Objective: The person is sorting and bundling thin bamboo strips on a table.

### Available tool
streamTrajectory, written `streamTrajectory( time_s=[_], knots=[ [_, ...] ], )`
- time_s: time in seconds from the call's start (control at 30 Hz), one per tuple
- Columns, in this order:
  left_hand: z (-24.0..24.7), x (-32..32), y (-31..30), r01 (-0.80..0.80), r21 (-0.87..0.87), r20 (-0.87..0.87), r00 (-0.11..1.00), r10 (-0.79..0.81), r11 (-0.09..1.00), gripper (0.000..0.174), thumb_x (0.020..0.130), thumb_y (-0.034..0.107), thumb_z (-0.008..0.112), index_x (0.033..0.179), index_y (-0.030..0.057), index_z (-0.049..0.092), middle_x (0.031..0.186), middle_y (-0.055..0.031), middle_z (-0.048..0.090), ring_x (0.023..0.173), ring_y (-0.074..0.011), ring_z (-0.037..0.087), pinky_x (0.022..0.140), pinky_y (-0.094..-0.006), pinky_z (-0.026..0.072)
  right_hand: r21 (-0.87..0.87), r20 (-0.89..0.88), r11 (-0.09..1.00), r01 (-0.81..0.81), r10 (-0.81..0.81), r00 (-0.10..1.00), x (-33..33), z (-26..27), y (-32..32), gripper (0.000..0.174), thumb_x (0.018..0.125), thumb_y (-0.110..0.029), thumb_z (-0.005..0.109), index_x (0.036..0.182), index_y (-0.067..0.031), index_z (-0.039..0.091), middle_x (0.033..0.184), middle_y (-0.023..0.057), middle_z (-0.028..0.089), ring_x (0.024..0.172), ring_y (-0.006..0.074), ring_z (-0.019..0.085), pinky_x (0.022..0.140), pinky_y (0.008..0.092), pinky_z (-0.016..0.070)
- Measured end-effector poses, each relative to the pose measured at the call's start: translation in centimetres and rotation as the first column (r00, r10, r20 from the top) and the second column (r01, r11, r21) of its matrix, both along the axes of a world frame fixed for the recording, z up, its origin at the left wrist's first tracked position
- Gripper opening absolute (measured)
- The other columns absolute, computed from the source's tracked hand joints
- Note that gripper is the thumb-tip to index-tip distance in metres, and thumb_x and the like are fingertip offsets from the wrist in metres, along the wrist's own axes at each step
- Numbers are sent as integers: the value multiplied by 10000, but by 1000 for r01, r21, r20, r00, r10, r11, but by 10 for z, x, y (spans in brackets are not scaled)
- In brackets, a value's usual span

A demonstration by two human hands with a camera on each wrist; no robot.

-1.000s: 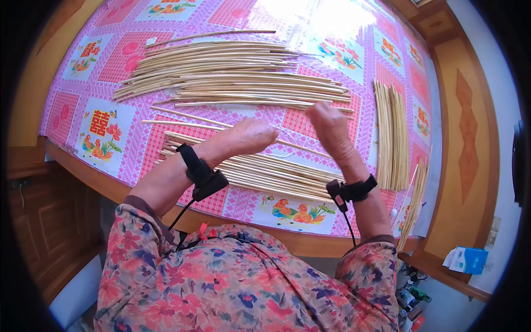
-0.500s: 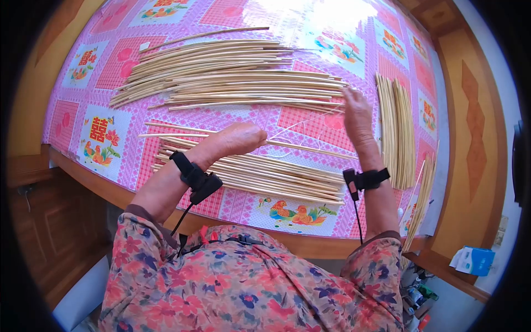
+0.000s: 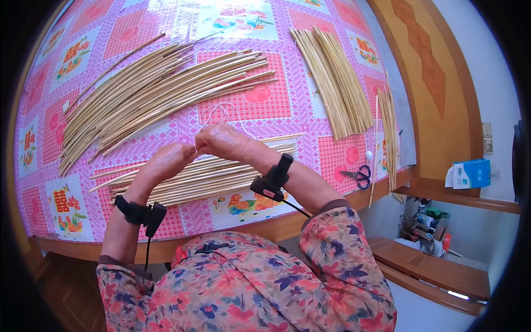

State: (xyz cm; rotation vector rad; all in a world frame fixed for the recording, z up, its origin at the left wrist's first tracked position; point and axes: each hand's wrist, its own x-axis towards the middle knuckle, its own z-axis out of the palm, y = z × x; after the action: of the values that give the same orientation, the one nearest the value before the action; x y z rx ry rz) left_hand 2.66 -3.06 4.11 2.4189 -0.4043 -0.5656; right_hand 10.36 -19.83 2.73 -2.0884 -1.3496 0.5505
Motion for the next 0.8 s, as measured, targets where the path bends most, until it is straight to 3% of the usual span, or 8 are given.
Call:
streamTrajectory(
  time_s=[0.07, 0.17, 0.4, 0.5, 0.57, 0.63, 0.67, 0.8],
  knots=[
    [-3, 2, -3, -2, -4, -1, 1000, 2, 1000, 211, 811, 219, 497, 792, 16, 553, 713, -192, 559, 681, -364, 536, 599, -427, 405, 6, 44, 1000, -29, 29, 999, 1, 1, -5, 120, 704, -175, 626, 753, -75, 581, 699, 84, 561, 694, 264, 564, 627, 370, 447],
    [-17, 8, 1, 6, -25, -1, 1000, -6, 1000, 226, 820, 230, 487, 783, 16, 550, 697, -188, 554, 661, -360, 530, 590, -434, 399, 122, 384, 992, 15, -61, 921, 7, 3, -3, 70, 721, -155, 592, 731, -103, 546, 671, 64, 497, 650, 249, 529, 590, 386, 426],
    [-26, 1, 22, -53, -3, -108, 993, 52, 999, 270, 842, 273, 452, 783, 23, 535, 687, -197, 546, 661, -361, 534, 591, -447, 395, 272, 510, 929, 250, -359, 782, 60, 18, 0, 45, 746, -79, 540, 734, -79, 496, 709, 82, 500, 648, 274, 532, 574, 384, 430],
    [-37, -2, 27, -80, -76, -140, 988, 69, 994, 269, 845, 274, 447, 781, 27, 533, 680, -192, 545, 656, -361, 533, 592, -449, 392, 217, 470, 876, 430, -480, 741, 78, 28, -6, 85, 789, -166, 542, 764, -85, 531, 766, 83, 531, 685, 260, 556, 587, 362, 446],
    [-41, -2, 27, -62, -105, -145, 988, 47, 993, 272, 848, 275, 444, 786, 27, 534, 682, -184, 549, 653, -355, 534, 597, -442, 395, 290, 405, 833, 470, -552, 729, 94, 16, -13, 60, 801, -108, 552, 804, -49, 553, 719, 74, 550, 545, 178, 555, 507, 293, 442],
    [-47, -3, 29, -76, -105, -143, 988, 61, 992, 266, 847, 269, 443, 789, 27, 535, 684, -181, 552, 650, -351, 534, 599, -436, 398, 306, 92, 718, 625, -676, 731, 94, 24, -13, 64, 810, -90, 549, 819, -29, 565, 675, 52, 546, 486, 103, 518, 459, 250, 419],
    [-49, -1, 28, -66, -112, -125, 991, 52, 991, 260, 846, 264, 443, 791, 27, 536, 687, -178, 554, 648, -347, 534, 601, -431, 400, 243, 67, 703, 669, -700, 711, 93, 26, -12, 87, 806, -113, 550, 786, -28, 550, 675, 83, 536, 560, 186, 554, 526, 321, 429],
    [-52, 0, 29, -55, -145, -100, 994, 41, 988, 258, 826, 258, 452, 785, 30, 565, 698, -177, 573, 657, -343, 548, 606, -428, 416, 321, 102, 641, 697, -755, 648, 104, 17, -18, 89, 811, -113, 539, 796, -26, 552, 732, 90, 558, 606, 207, 563, 539, 332, 428]
  ],
)
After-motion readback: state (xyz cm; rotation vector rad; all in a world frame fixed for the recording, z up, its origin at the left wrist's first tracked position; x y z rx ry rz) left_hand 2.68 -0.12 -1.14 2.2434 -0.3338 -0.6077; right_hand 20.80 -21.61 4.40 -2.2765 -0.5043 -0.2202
